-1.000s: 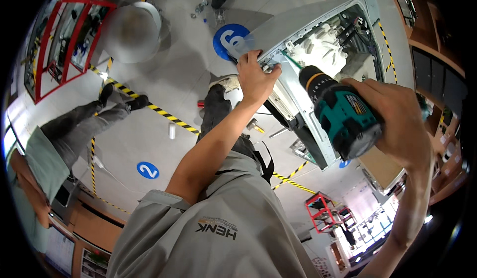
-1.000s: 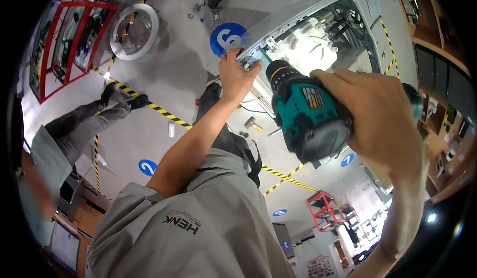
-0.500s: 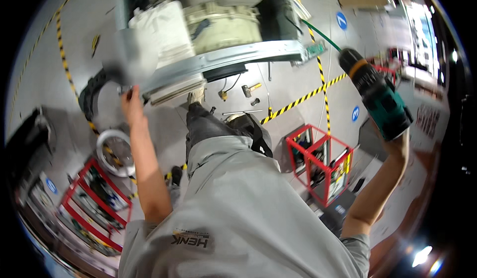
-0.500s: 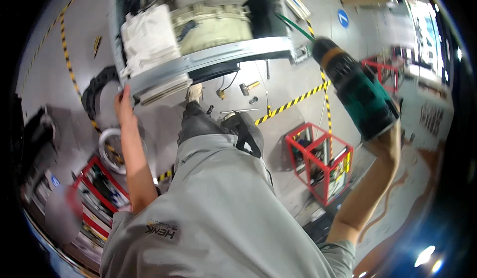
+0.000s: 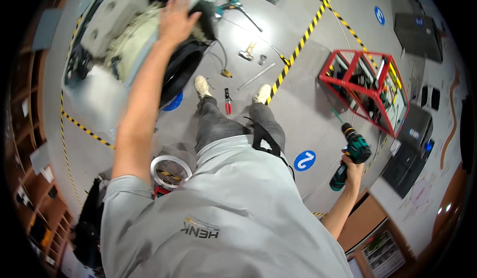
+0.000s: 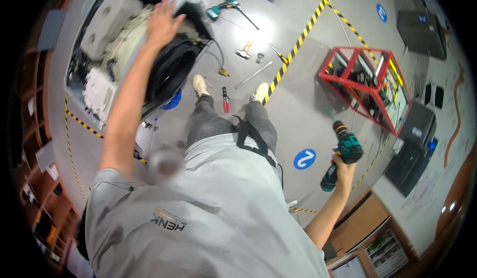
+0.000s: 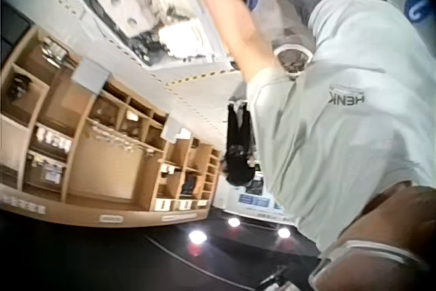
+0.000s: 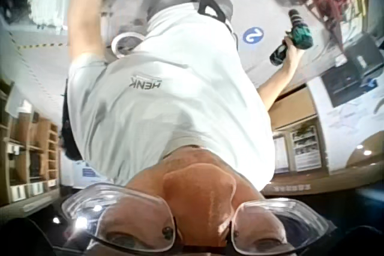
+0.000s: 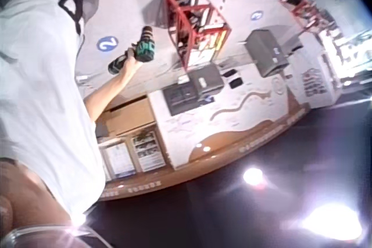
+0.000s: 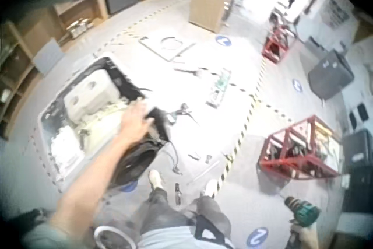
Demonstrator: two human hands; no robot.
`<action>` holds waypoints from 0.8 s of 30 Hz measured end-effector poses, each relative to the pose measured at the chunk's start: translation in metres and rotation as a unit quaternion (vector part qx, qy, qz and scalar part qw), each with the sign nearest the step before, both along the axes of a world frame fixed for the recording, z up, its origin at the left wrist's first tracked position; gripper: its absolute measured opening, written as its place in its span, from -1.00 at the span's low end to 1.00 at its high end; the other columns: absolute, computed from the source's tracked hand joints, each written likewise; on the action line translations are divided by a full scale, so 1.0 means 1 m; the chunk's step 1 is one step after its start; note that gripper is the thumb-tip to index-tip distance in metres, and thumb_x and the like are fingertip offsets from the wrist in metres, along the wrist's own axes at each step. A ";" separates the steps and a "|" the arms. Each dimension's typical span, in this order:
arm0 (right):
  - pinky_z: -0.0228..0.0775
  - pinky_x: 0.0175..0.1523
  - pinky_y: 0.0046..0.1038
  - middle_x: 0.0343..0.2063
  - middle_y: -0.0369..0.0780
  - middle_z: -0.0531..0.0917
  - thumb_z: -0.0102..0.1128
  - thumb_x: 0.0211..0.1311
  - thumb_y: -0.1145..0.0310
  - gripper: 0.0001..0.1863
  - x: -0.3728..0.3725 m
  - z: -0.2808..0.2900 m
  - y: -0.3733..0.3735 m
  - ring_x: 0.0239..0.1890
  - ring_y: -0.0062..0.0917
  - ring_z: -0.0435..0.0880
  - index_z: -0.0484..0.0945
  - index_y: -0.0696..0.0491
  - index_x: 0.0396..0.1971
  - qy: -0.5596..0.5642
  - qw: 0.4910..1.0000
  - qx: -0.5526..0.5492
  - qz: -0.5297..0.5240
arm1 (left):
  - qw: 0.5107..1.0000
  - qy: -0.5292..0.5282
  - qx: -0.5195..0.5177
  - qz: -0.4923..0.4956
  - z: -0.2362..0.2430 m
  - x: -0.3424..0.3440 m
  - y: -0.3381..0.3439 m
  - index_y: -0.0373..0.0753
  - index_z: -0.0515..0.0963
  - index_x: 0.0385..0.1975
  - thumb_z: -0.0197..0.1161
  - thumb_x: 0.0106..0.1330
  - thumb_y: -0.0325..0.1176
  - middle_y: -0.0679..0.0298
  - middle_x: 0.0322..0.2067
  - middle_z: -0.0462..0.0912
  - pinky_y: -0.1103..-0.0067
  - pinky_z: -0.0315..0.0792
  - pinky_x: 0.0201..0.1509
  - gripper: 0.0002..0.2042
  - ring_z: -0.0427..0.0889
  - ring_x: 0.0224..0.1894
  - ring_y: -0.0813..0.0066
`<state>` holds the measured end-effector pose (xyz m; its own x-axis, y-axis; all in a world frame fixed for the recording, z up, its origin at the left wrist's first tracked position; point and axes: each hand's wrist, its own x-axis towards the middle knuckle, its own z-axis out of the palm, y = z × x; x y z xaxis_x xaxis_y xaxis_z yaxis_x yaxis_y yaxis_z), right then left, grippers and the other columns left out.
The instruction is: The person uses an electric drill to remove screws from the inner frame of a washing machine and then carries several plastic panels and internal components to a storage area.
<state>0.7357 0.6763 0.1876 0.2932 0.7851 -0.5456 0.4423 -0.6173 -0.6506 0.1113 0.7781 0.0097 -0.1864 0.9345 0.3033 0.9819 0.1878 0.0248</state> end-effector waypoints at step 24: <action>0.37 -0.41 -0.53 -0.48 -0.23 0.60 0.12 -0.13 0.64 -0.76 0.215 -0.165 -0.198 -0.53 -0.55 0.53 0.52 0.17 -0.35 0.061 0.926 -0.276 -0.252 | 0.961 0.022 -0.209 0.181 -0.041 -0.008 0.078 -0.21 0.14 0.31 0.29 0.02 0.15 -0.16 0.19 0.27 0.28 0.21 0.26 -0.11 0.29 0.21 -0.07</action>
<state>0.9505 0.4782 0.0230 0.4564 0.1574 -0.8758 -0.0485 -0.9784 -0.2011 0.1036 0.8557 -0.0312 -0.5172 0.8531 -0.0688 0.8491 0.5014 -0.1662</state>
